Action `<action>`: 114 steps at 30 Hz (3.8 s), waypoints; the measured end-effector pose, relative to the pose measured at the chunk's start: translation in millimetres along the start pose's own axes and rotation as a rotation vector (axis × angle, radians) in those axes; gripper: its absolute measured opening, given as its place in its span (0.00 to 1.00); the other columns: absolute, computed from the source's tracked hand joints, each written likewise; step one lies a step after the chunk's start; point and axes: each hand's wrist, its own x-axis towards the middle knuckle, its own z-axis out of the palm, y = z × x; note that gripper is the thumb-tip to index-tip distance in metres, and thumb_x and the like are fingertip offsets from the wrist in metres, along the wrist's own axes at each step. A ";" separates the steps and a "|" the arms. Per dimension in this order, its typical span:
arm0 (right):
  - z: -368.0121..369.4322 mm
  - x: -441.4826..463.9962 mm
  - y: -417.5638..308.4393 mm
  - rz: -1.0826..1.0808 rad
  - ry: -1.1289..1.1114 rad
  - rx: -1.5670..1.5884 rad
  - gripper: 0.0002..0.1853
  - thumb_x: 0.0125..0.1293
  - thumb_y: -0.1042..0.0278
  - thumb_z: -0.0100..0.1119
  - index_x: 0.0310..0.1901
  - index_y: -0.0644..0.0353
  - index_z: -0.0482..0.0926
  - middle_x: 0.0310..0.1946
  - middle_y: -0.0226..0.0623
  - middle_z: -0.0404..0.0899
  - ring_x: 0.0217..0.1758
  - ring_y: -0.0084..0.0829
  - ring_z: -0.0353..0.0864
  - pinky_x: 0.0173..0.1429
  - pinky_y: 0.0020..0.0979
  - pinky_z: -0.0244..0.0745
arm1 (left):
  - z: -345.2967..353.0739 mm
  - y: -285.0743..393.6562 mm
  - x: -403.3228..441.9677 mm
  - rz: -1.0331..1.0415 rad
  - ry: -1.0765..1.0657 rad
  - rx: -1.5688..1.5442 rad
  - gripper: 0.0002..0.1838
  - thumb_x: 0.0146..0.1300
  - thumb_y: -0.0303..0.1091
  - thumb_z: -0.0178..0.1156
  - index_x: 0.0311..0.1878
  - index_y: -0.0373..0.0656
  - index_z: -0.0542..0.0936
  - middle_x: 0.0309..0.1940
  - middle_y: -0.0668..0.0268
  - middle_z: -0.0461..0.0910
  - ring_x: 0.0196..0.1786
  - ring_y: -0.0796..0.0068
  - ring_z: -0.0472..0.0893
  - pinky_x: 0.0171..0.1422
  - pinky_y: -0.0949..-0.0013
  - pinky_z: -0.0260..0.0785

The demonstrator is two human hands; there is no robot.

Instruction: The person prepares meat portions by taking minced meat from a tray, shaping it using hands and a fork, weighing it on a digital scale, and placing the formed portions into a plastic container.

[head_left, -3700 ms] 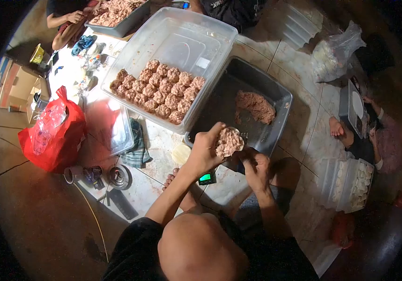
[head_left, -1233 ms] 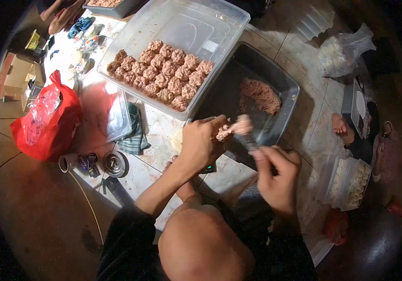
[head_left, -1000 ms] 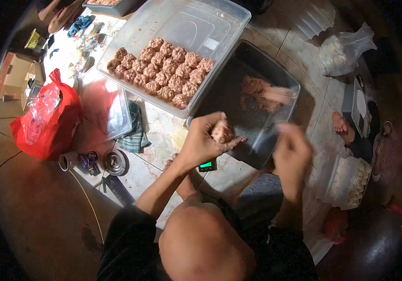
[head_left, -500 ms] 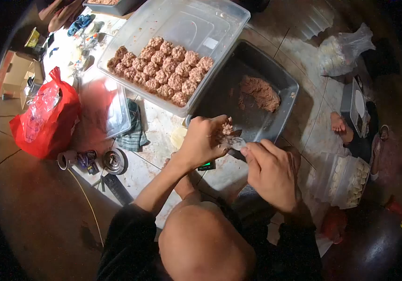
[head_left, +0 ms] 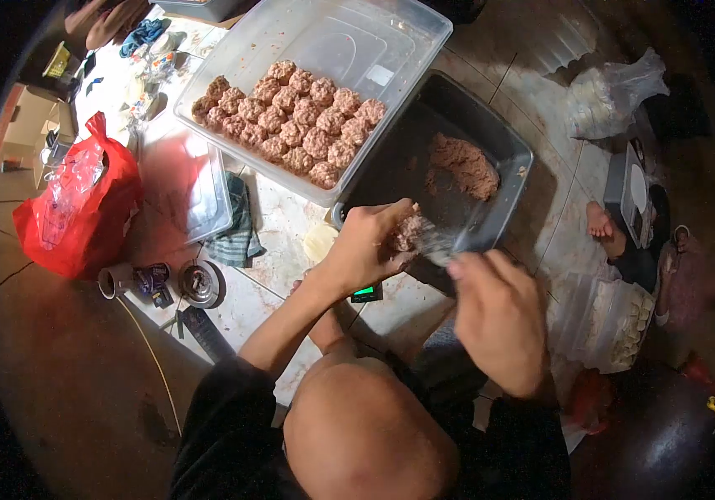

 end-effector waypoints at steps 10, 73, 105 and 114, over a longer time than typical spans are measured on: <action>7.8 12.3 5.2 -0.019 -0.079 0.134 0.06 0.75 0.68 0.56 0.41 0.58 0.82 0.37 0.47 0.84 0.41 0.59 0.85 0.45 0.54 0.74 | 4.0 18.7 14.6 0.068 0.126 -0.227 0.23 0.46 0.21 0.74 0.47 0.32 0.79 0.29 0.53 0.81 0.28 0.66 0.80 0.39 0.67 0.75; 26.1 282.9 -98.6 -0.539 0.580 0.183 0.09 0.72 0.66 0.66 0.45 0.63 0.86 0.41 0.50 0.88 0.43 0.48 0.91 0.46 0.41 0.84 | -22.5 -114.3 -131.9 -0.333 0.532 0.112 0.10 0.63 0.24 0.65 0.48 0.39 0.83 0.42 0.62 0.84 0.44 0.62 0.82 0.52 0.56 0.71; 214.0 84.6 189.5 0.057 0.111 -0.094 0.06 0.60 0.75 0.60 0.37 0.66 0.84 0.32 0.56 0.85 0.41 0.60 0.85 0.48 0.56 0.78 | 28.2 -80.4 -54.5 -0.589 0.390 -1.072 0.14 0.79 0.39 0.60 0.53 0.37 0.82 0.57 0.55 0.86 0.57 0.62 0.86 0.59 0.61 0.81; 197.2 63.9 166.7 0.328 0.068 0.021 0.09 0.58 0.72 0.64 0.36 0.68 0.85 0.34 0.61 0.85 0.44 0.65 0.85 0.55 0.59 0.78 | 26.0 -69.7 -43.2 -0.660 0.436 -1.100 0.19 0.80 0.45 0.58 0.57 0.36 0.79 0.57 0.49 0.84 0.60 0.55 0.86 0.64 0.55 0.81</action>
